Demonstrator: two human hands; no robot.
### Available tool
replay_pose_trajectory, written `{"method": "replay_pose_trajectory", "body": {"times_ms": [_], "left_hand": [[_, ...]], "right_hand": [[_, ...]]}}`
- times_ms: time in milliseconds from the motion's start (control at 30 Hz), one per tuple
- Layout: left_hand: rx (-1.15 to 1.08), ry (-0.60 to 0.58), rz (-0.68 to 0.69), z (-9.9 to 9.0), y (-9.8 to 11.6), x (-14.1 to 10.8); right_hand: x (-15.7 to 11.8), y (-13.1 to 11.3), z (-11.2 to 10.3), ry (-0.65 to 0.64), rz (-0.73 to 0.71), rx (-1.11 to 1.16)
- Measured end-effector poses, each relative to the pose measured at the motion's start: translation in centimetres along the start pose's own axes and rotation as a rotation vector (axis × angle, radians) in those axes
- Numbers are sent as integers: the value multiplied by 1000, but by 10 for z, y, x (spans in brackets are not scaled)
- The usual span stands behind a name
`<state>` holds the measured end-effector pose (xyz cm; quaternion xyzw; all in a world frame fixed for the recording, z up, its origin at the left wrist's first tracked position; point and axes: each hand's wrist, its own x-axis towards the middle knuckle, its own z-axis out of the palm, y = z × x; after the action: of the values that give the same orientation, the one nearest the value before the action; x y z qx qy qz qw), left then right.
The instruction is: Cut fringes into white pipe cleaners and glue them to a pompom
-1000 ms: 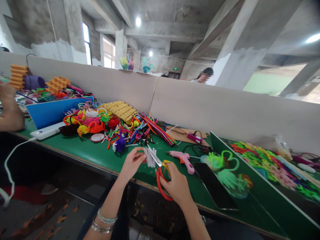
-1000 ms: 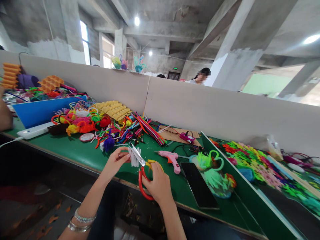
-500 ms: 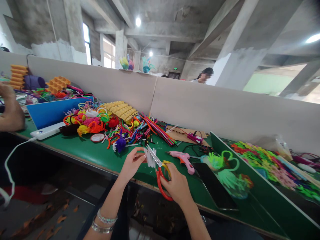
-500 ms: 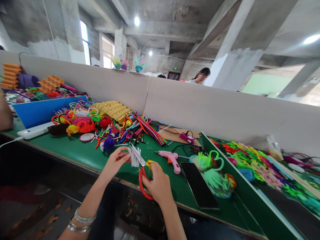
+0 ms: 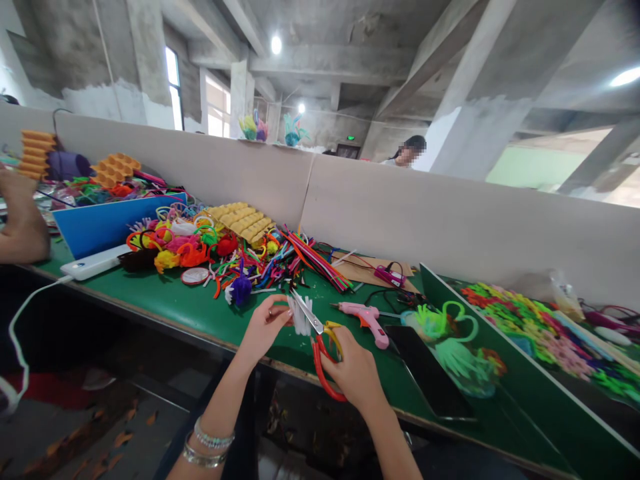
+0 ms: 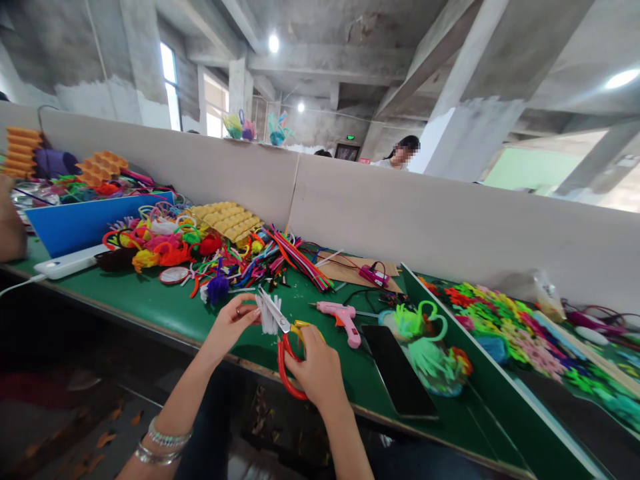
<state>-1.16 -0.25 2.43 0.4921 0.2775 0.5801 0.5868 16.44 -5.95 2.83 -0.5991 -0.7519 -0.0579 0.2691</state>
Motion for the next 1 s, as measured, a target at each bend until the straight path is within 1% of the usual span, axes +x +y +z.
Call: {"method": "replay_pose_trajectory", "body": {"times_ms": [167,367,500,633,767,867,933,1000], "left_hand": [[18,6,2,-2,-2,1],[64,41,0,-6,-6,4],[64,61,2,-7,-6,5],[51,99,7,-6,-6,5],[85,125,21,-7,-9,6],[199,173,45,-9,-13,5],[367,192,52,-12,-15,4],[587,176,53,-15,-16,2]], "right_hand": [[0,4,5,36,5,-42],[1,17,12,229,-1,-136],[2,23,11,315,15,-257],[3,27,6,354,70,-428],[2,30,3,361,77,-495],[1,32,1,352,47,-606],[0,32,-1,328,25,-662],[-1,32,-4,297,10,-698]]}}
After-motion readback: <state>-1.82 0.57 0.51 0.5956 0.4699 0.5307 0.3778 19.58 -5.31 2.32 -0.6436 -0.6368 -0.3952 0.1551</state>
